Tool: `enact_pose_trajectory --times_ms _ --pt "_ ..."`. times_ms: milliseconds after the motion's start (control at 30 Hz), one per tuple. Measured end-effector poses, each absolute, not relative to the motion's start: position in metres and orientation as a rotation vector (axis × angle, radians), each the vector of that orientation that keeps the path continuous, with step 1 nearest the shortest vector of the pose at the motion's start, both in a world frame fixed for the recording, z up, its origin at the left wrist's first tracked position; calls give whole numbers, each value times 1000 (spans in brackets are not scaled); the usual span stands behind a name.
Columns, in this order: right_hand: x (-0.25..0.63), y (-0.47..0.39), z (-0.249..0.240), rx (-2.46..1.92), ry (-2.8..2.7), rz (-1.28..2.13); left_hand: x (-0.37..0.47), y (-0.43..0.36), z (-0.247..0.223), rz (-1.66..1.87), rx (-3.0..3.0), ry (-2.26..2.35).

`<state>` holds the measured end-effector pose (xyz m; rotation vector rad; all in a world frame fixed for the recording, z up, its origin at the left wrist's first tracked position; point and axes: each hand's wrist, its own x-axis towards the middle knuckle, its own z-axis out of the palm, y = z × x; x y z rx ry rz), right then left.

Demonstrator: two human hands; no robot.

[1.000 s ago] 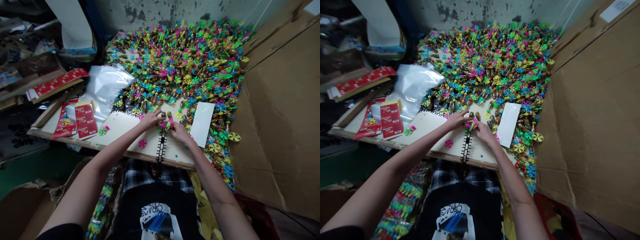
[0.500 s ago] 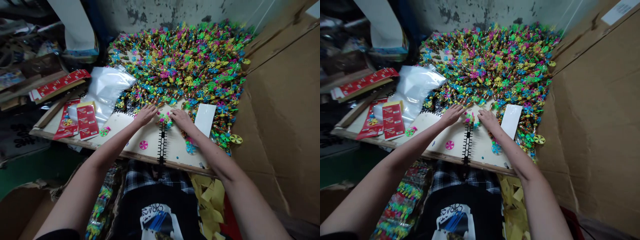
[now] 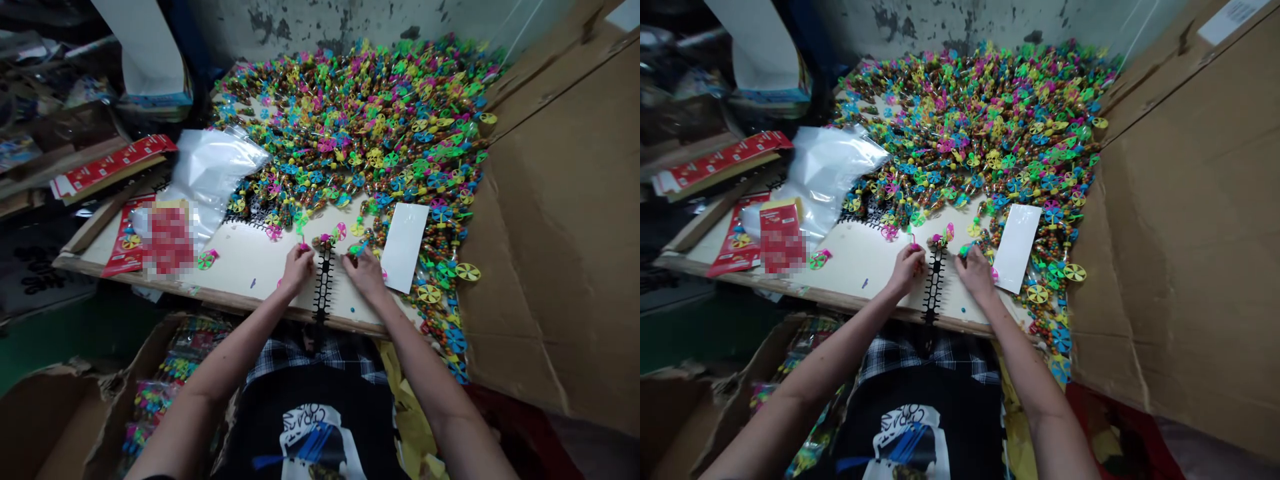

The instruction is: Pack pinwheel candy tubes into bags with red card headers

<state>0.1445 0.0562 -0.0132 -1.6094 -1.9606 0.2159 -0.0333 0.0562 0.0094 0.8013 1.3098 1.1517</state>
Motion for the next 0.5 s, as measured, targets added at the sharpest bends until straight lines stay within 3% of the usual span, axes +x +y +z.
enact_pose_trajectory --times_ms 233,500 --pt "118 63 -15 -1685 -2099 320 -15 62 27 1030 590 1238" --pt "106 58 3 -1813 -2071 204 -19 61 39 1002 410 1172"
